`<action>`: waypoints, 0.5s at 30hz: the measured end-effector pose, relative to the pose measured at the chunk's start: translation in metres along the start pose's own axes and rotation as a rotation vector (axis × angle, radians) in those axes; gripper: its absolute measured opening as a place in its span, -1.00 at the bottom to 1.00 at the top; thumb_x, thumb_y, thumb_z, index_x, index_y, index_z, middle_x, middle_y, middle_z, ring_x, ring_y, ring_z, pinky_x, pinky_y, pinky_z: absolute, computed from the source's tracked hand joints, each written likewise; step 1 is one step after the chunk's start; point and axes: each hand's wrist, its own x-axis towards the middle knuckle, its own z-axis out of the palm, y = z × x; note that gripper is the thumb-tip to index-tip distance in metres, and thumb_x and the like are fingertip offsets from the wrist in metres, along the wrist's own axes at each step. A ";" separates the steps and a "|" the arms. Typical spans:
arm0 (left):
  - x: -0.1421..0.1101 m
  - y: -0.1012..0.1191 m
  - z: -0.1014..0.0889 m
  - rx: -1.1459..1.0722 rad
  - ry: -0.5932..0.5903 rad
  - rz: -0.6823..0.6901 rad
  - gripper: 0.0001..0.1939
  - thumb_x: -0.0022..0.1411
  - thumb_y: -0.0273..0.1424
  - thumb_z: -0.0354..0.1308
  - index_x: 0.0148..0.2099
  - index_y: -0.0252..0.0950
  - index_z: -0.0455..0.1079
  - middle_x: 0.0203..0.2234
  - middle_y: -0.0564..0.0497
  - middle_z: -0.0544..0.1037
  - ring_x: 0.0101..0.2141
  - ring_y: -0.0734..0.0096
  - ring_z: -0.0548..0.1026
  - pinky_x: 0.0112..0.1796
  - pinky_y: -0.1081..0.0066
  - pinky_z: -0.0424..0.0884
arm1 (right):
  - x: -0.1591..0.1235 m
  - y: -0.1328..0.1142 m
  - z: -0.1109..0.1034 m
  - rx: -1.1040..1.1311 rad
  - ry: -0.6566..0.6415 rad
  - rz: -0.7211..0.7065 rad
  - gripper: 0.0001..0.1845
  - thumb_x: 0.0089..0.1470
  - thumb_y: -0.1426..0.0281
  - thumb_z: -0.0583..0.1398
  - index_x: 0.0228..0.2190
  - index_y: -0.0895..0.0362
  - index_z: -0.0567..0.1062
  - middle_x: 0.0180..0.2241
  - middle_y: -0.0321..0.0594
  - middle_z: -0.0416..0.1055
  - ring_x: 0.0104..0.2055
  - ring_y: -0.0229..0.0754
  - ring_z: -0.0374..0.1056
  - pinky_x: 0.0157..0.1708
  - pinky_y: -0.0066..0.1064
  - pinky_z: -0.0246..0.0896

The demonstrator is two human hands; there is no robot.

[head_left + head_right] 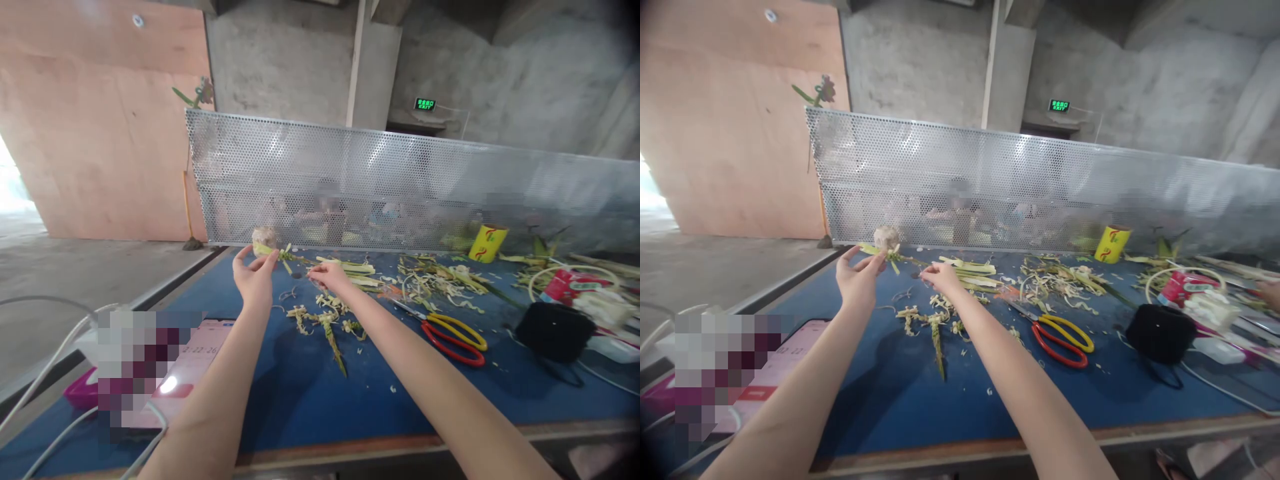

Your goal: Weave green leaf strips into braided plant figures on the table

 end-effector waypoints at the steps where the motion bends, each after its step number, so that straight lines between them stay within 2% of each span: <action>1: -0.001 0.000 0.001 0.010 -0.055 -0.012 -0.40 -0.18 -0.43 0.30 -0.06 -0.36 0.16 -0.60 0.12 0.46 -0.56 0.55 0.47 -0.39 0.48 0.42 | -0.002 0.001 -0.006 -0.006 -0.007 0.026 -0.68 0.11 0.33 0.09 -0.09 0.18 0.31 -0.09 -0.13 0.29 -0.16 -0.15 0.31 -0.21 -0.19 0.27; 3: -0.005 -0.001 0.002 0.043 -0.188 -0.032 -0.42 -0.20 -0.44 0.31 -0.08 -0.37 0.20 -0.63 0.12 0.47 -0.56 0.52 0.48 -0.40 0.47 0.41 | -0.007 0.000 -0.022 -0.021 0.017 0.058 -0.69 0.11 0.33 0.09 -0.11 0.19 0.32 -0.13 -0.14 0.31 -0.19 -0.17 0.32 -0.24 -0.22 0.28; 6: -0.012 0.001 0.006 0.106 -0.396 -0.032 -0.43 -0.23 -0.46 0.32 -0.09 -0.36 0.27 -0.64 0.08 0.50 -0.50 0.41 0.52 -0.34 0.41 0.41 | -0.019 -0.007 -0.054 -0.038 0.145 0.017 -0.76 0.04 0.35 0.10 -0.31 0.26 0.43 -0.38 -0.13 0.44 -0.31 -0.16 0.36 -0.35 -0.32 0.26; 9: -0.020 0.004 0.011 0.145 -0.527 -0.005 -0.43 -0.23 -0.50 0.32 -0.08 -0.33 0.30 -0.64 0.07 0.51 -0.26 0.28 0.52 -0.17 0.30 0.35 | -0.036 -0.020 -0.077 -0.063 0.211 -0.061 -0.78 -0.08 0.31 0.15 -0.43 0.21 0.47 -0.47 -0.19 0.46 -0.37 -0.16 0.36 -0.38 -0.37 0.22; 12: -0.029 0.007 0.016 0.201 -0.663 0.092 -0.41 -0.19 -0.53 0.29 -0.03 -0.31 0.27 -0.65 0.07 0.50 -0.03 0.30 0.38 0.01 0.24 0.17 | -0.051 -0.032 -0.079 -0.091 0.196 -0.129 -0.83 -0.17 0.33 0.20 -0.51 0.20 0.50 -0.50 -0.20 0.47 -0.39 -0.17 0.35 -0.35 -0.38 0.18; 15: -0.039 0.008 0.020 0.271 -0.811 0.174 -0.36 -0.15 -0.51 0.28 0.04 -0.30 0.20 -0.62 0.06 0.51 -0.01 0.32 0.35 0.05 0.22 0.10 | -0.062 -0.039 -0.068 -0.086 0.106 -0.163 -0.84 -0.18 0.35 0.20 -0.54 0.19 0.52 -0.54 -0.23 0.46 -0.44 -0.20 0.35 -0.41 -0.41 0.17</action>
